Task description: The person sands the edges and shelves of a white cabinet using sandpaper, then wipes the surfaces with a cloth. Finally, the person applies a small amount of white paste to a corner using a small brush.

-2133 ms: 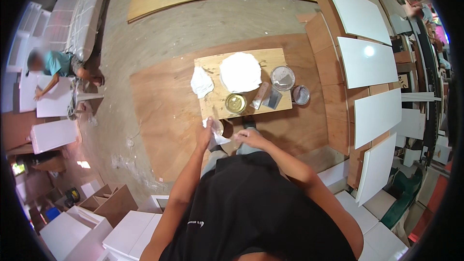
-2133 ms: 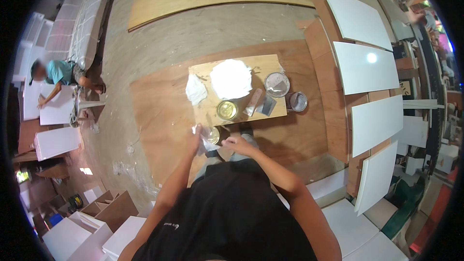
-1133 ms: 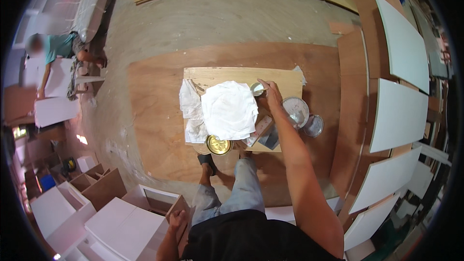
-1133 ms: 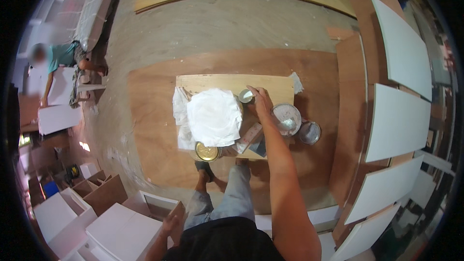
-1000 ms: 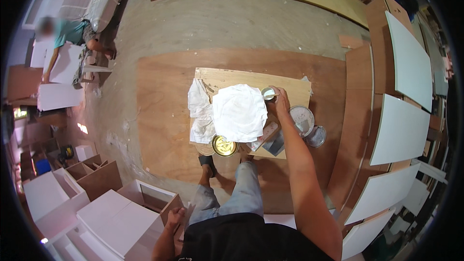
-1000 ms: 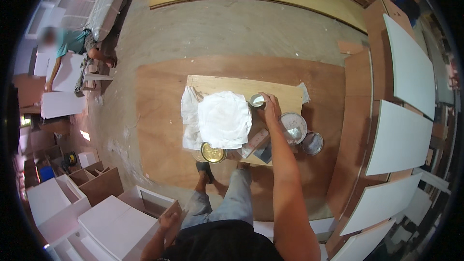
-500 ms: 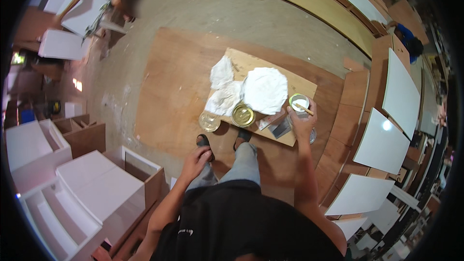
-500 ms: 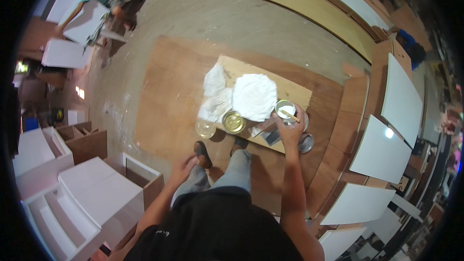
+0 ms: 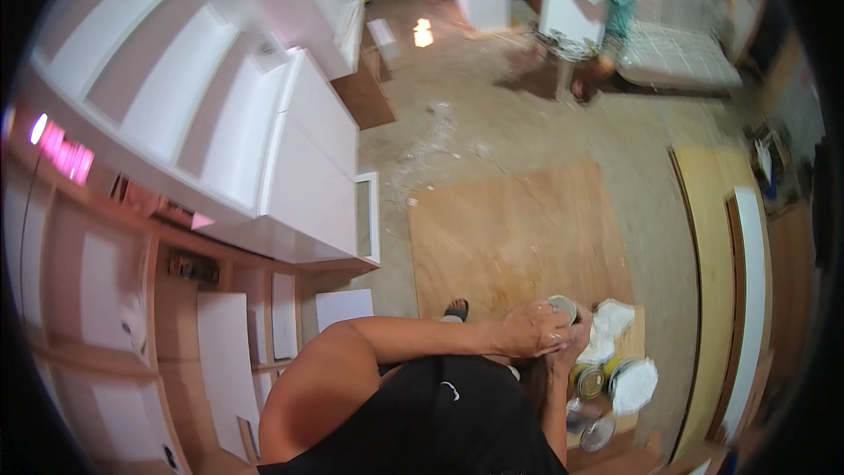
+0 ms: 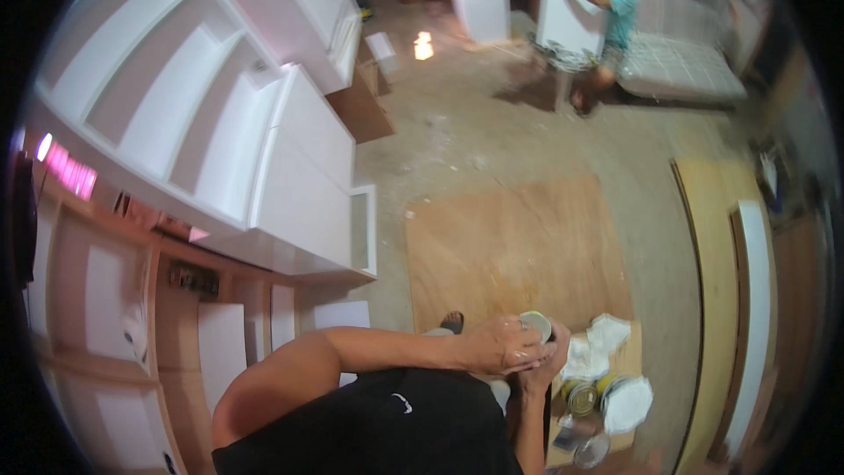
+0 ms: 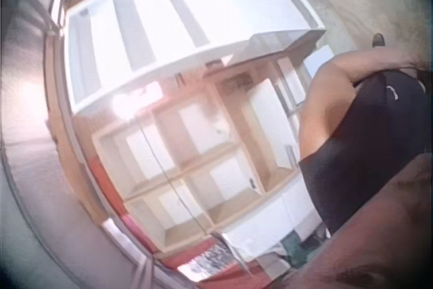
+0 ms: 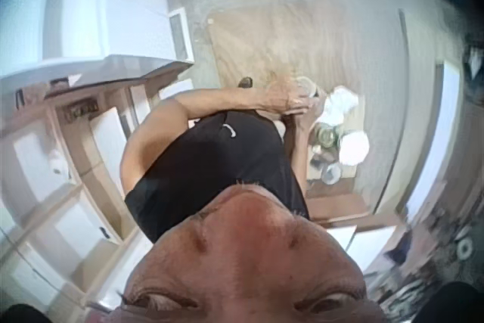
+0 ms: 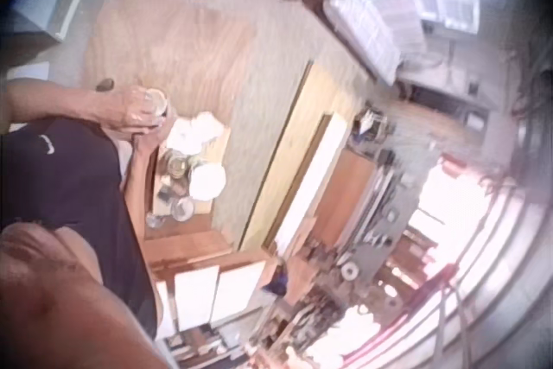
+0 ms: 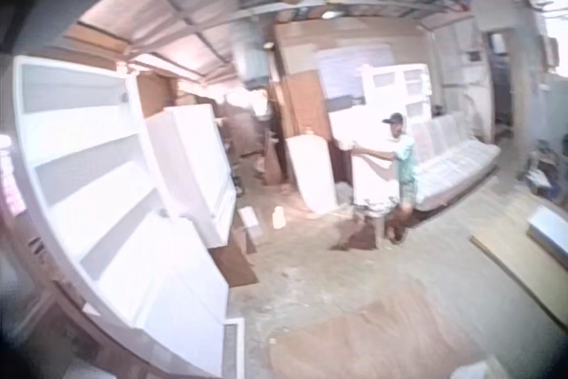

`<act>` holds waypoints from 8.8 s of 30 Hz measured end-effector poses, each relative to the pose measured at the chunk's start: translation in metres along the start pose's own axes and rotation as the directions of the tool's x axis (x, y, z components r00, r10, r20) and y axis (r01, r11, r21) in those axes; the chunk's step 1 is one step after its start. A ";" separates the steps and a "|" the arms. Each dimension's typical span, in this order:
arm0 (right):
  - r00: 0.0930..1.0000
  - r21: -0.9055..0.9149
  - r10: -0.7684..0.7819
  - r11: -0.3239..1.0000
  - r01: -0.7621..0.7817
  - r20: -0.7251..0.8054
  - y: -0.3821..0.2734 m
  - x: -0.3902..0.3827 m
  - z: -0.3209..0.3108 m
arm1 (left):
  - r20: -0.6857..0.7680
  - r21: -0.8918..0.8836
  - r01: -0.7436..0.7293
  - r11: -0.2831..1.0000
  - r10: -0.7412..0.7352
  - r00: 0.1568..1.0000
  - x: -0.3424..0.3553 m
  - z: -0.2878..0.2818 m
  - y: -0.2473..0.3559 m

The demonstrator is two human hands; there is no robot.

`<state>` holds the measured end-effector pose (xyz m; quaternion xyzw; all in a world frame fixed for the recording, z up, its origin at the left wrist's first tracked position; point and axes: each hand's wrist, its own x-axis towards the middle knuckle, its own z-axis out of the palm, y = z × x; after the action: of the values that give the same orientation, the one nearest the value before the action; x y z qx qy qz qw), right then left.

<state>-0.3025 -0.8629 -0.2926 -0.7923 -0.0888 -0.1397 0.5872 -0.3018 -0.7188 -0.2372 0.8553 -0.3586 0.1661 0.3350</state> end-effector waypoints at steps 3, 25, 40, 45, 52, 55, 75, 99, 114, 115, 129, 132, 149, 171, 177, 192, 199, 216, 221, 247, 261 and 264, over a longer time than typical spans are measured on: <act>0.988 0.099 -0.075 0.993 0.062 0.137 -0.013 0.029 0.082 | -0.086 0.068 0.040 0.997 -0.034 0.996 -0.026 -0.053 -0.056; 0.538 0.403 -0.365 0.914 0.051 0.760 -0.077 0.252 0.426 | -0.557 -0.127 0.721 0.681 -0.650 0.517 -0.076 -0.305 -0.278; 0.312 0.555 -0.534 0.831 0.026 0.786 -0.092 0.436 0.593 | -0.764 -0.075 0.868 0.491 -0.587 0.267 -0.004 -0.398 -0.432; 0.260 0.554 -0.538 0.832 0.013 0.802 -0.103 0.441 0.655 | -0.747 -0.198 0.885 0.421 -0.650 0.142 -0.028 -0.432 -0.456; 0.129 0.572 -0.568 0.820 0.006 0.813 -0.141 0.443 0.738 | -0.837 -0.214 0.821 0.529 -0.533 0.125 -0.074 -0.479 -0.499; 0.077 0.587 -0.584 0.808 -0.039 0.808 -0.155 0.436 0.771 | -0.825 -0.175 0.837 0.519 -0.541 0.163 -0.097 -0.502 -0.504; -0.320 0.662 -0.711 0.701 -0.265 0.625 -0.219 0.444 0.868 | -0.901 -0.431 0.877 0.213 -0.051 -0.430 -0.088 -0.514 -0.498; -0.274 0.708 -0.735 0.675 -0.206 0.620 -0.223 0.450 0.869 | -0.962 -0.274 0.960 0.061 -0.023 -0.273 -0.079 -0.505 -0.471; -0.261 0.707 -0.715 0.693 -0.142 0.649 -0.224 0.445 0.860 | -0.546 -0.588 0.432 0.684 0.059 -0.836 -0.098 -0.508 -0.487; -0.247 0.715 -0.725 0.684 -0.147 0.643 -0.224 0.445 0.861 | -0.514 -0.594 0.367 0.716 0.014 -0.858 -0.100 -0.513 -0.490; -0.155 0.617 -0.639 0.768 -0.171 0.753 -0.184 0.477 0.870 | -0.896 0.137 0.931 0.337 0.442 -0.028 -0.074 -0.723 -0.441; -0.162 0.610 -0.631 0.776 -0.162 0.759 -0.163 0.484 0.867 | -0.906 0.197 0.968 0.153 0.406 0.120 -0.084 -0.789 -0.454; -0.044 0.472 -0.488 0.860 -0.192 0.872 -0.116 0.520 0.869 | -0.700 0.416 0.832 -0.367 0.454 0.551 -0.114 -0.890 -0.486; -0.100 0.489 -0.501 0.863 -0.124 0.859 -0.114 0.515 0.876 | -0.691 0.390 0.822 -0.414 0.459 0.559 -0.111 -0.898 -0.492; -0.091 0.492 -0.502 0.863 -0.119 0.860 -0.108 0.513 0.877 | -0.744 0.358 0.867 -0.346 0.455 0.488 -0.116 -0.896 -0.495; -0.140 0.470 -0.491 0.868 -0.158 0.860 -0.110 0.510 0.874 | -0.983 0.169 0.889 -0.426 -0.132 0.124 -0.141 -0.822 -0.504; -0.097 0.469 -0.495 0.858 -0.211 0.863 -0.107 0.509 0.874 | -0.971 0.006 0.919 -0.395 -0.220 -0.088 -0.134 -0.832 -0.501; -0.154 0.470 -0.496 0.865 -0.175 0.855 -0.110 0.513 0.871 | -0.998 0.048 0.947 -0.319 -0.043 0.036 -0.150 -0.830 -0.512; -0.142 0.446 -0.480 0.868 -0.218 0.866 -0.112 0.512 0.869 | -0.998 0.036 0.931 -0.363 -0.060 0.016 -0.139 -0.823 -0.505; -0.177 0.481 -0.505 0.861 -0.163 0.845 -0.104 0.504 0.866 | -0.993 0.114 0.881 -0.459 -0.053 0.101 -0.142 -0.834 -0.499; -0.172 0.474 -0.500 0.864 -0.170 0.849 -0.097 0.502 0.864 | -0.923 0.211 0.853 -0.477 0.188 0.334 -0.145 -0.831 -0.507; -0.192 0.478 -0.504 0.863 -0.164 0.842 -0.095 0.500 0.865 | -0.991 0.112 0.873 -0.475 0.008 0.132 -0.150 -0.804 -0.508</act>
<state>0.2425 -0.0198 -0.2781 -0.4367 -0.6421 0.4538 0.4371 -0.0720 0.1769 0.0329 0.6904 0.5667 0.3980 -0.2095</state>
